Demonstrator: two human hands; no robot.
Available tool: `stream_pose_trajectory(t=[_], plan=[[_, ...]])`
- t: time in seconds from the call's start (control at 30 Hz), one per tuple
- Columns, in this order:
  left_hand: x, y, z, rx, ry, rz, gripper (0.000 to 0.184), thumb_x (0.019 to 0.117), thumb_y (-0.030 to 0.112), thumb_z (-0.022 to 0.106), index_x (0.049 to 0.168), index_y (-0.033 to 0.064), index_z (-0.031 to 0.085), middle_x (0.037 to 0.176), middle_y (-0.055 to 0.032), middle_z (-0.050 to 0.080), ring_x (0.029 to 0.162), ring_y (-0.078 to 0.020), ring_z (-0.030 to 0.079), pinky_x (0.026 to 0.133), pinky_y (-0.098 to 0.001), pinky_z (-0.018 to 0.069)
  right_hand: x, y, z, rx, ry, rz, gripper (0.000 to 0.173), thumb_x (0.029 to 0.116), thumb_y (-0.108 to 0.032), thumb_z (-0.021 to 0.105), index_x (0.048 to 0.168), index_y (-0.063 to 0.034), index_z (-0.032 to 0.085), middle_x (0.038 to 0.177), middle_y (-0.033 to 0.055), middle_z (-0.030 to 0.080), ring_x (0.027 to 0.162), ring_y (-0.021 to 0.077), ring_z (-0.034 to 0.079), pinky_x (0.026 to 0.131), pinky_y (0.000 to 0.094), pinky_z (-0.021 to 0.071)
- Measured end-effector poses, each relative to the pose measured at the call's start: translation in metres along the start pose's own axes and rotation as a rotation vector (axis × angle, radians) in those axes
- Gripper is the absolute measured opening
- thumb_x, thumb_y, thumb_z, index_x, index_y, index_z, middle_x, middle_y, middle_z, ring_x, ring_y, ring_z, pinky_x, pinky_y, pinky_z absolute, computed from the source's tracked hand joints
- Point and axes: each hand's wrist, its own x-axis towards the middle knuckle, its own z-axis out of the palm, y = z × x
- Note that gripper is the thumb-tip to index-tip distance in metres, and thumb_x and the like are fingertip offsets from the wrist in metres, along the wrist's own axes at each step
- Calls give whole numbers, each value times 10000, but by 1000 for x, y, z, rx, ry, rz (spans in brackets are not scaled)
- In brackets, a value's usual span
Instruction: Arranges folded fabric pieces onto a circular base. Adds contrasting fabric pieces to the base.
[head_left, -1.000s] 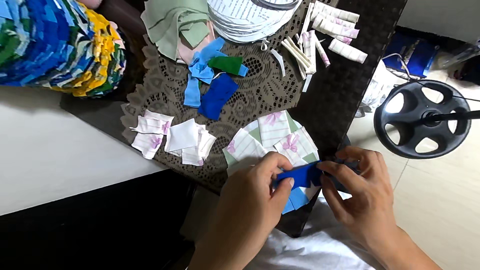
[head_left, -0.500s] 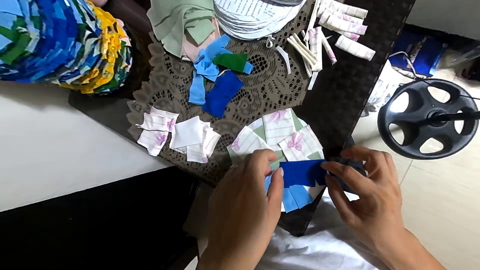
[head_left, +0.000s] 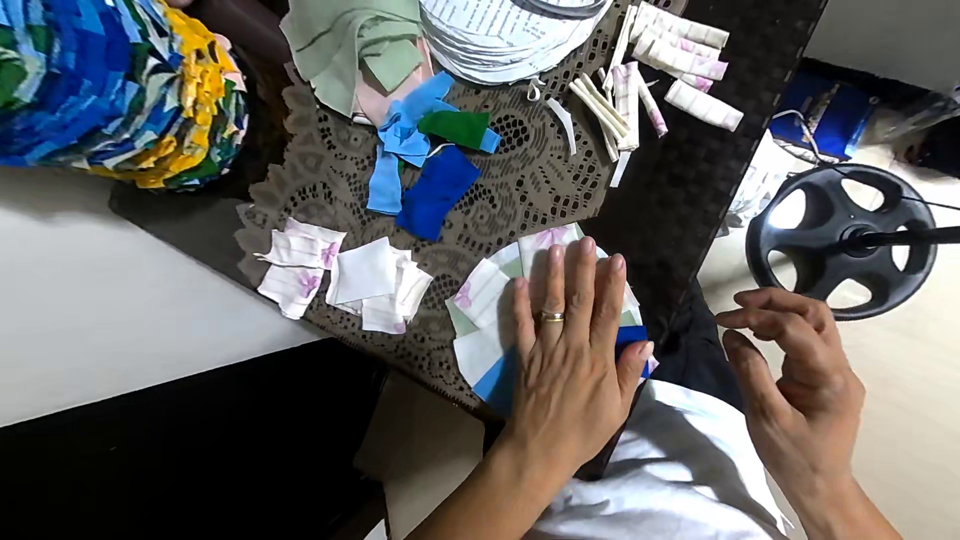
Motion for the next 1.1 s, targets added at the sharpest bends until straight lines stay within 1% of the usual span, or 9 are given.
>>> stream_pose_trajectory(t=[0.17,0.3,0.43,0.63,0.73,0.8,0.93,1.03,1.1], plan=[[2,-5,-18,-101,-1,-33,706,1088,522,195,1602,59,339,1658,-193,296,1550,-419,207,1180,-726,100,1,2,3,12,-6,-9,161,965,-148,579,993,-80,721,1126,70,632,1104,31,569,909,142,462],[5,-15,-19,-79,12,-53,684,1092,498,214,1606,61,328,1671,-185,269,1558,-420,172,1179,-734,65,2,4,1,9,-10,-13,163,962,-140,571,996,-74,716,1138,73,632,1117,28,568,910,139,460],[7,-18,-8,-38,-12,-27,681,1078,524,254,1586,90,388,1655,-184,310,1539,-439,226,1156,-757,126,2,4,0,24,-14,-25,159,962,-143,573,1000,-73,711,1143,57,628,1120,12,561,901,121,463],[10,-15,-10,-38,9,-23,641,1058,501,332,1543,103,469,1605,-167,414,1491,-407,361,1160,-714,210,7,2,3,47,-45,-86,149,981,-165,564,1014,-89,688,1174,-7,603,1140,-49,534,914,89,451],[14,-19,-19,-149,9,-55,636,1056,486,377,1549,92,456,1608,-177,403,1494,-417,350,1168,-710,195,15,-4,7,-8,-60,-177,153,993,-165,555,1030,-77,674,1151,33,590,1140,-30,526,942,89,426],[22,-32,-30,-191,91,-128,554,1051,412,444,1482,79,545,1554,-180,479,1450,-419,422,1152,-695,268,21,-9,10,-82,-75,-262,166,1007,-182,548,1023,-83,680,1102,81,611,1113,46,555,954,137,435],[48,-85,-60,-177,209,-323,334,979,142,622,1288,29,682,1342,-182,640,1244,-391,599,994,-578,489,35,-22,24,-267,-118,-445,216,1012,-187,527,996,-130,735,994,99,703,1026,257,601,890,377,426],[68,-110,-66,-123,254,-348,189,935,70,677,1101,-1,735,1128,-179,708,1053,-357,681,894,-526,551,46,-31,38,-402,-134,-503,279,992,-176,494,997,-144,771,943,87,718,962,300,625,795,437,426],[79,-114,-67,-100,190,-359,157,936,89,693,1053,-10,728,1067,-183,702,1011,-358,683,877,-523,554,52,-35,45,-465,-135,-510,317,970,-170,476,1013,-136,789,925,91,718,924,317,634,752,455,434]])
